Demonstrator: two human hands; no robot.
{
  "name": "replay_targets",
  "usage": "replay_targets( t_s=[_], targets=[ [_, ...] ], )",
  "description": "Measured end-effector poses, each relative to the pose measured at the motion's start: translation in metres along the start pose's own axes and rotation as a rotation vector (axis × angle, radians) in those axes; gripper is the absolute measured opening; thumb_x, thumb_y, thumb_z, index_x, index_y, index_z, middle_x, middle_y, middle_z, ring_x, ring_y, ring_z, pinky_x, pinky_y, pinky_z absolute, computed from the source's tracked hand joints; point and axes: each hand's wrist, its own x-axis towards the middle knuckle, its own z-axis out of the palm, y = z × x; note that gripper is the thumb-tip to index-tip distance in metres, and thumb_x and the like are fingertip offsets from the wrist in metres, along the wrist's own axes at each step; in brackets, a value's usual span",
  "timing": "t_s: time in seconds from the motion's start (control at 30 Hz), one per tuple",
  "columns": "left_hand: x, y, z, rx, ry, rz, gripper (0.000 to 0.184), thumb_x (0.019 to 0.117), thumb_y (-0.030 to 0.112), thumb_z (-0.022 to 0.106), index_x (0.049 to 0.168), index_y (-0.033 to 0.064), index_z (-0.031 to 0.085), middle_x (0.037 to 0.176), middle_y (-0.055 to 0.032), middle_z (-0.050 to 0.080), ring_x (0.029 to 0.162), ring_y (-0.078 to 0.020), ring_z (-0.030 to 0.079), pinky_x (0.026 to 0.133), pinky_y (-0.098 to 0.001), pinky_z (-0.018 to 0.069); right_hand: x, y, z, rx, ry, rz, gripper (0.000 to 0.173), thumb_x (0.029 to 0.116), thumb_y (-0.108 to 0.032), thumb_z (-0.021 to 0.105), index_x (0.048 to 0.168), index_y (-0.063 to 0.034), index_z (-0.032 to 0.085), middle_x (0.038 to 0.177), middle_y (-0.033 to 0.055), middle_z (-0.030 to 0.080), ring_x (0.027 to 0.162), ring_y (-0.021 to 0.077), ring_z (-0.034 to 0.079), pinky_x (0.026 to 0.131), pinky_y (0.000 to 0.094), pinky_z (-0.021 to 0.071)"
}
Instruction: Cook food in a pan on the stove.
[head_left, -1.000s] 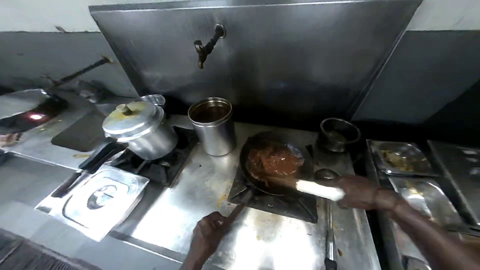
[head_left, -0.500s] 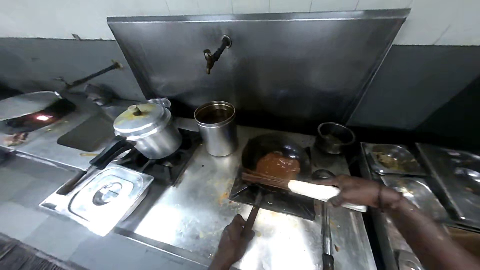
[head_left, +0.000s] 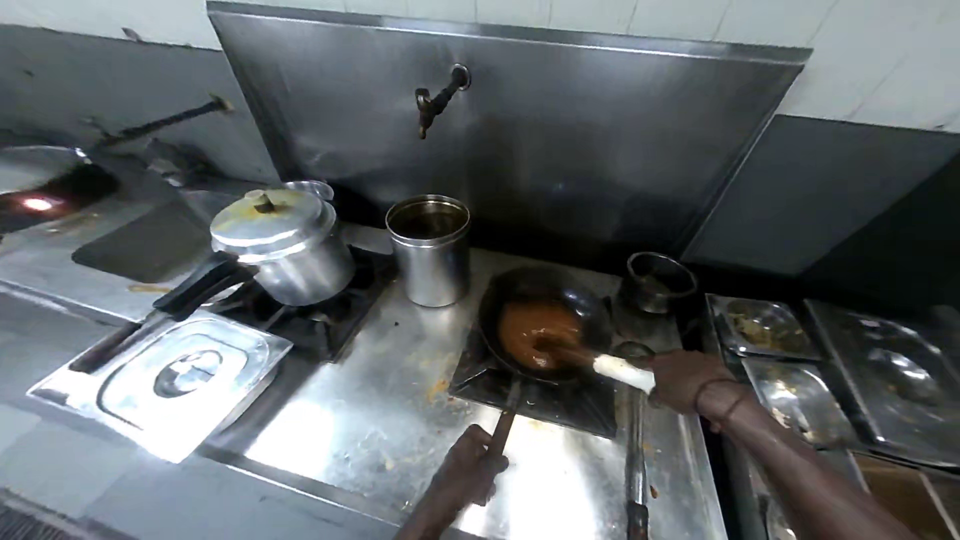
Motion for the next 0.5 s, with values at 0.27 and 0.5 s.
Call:
replay_targets(
  t_s=[0.27, 0.5],
  targets=[
    [0.01, -0.003, 0.023, -0.393, -0.151, -0.093, 0.026, 0.1051, 0.009, 0.053, 0.13, 0.0052, 0.05, 0.072, -0.0008, 0.049, 0.046, -0.0086, 0.046, 0.041, -0.0221, 0.0437, 0.01, -0.029, 0.012, 0.164, -0.027, -0.175, 0.07, 0.0901, -0.022, 0.075, 0.154, -0.0261, 0.047, 0.135, 0.0211, 0.062, 0.123, 0.0433, 0.06, 0.1, 0.0648, 0.0468],
    [0.011, 0.0, 0.021, -0.368, -0.136, -0.116, 0.016, 0.1069, 0.015, 0.054, 0.119, 0.0057, 0.054, 0.068, 0.0001, 0.048, 0.045, -0.0077, 0.046, 0.041, -0.0211, 0.0435, -0.014, -0.017, 0.001, -0.02, 0.052, 0.057, 0.044, 0.0907, -0.028, 0.073, 0.133, -0.0205, 0.065, 0.122, 0.0183, 0.069, 0.11, 0.0434, 0.065, 0.088, 0.0668, 0.0511]
  ],
)
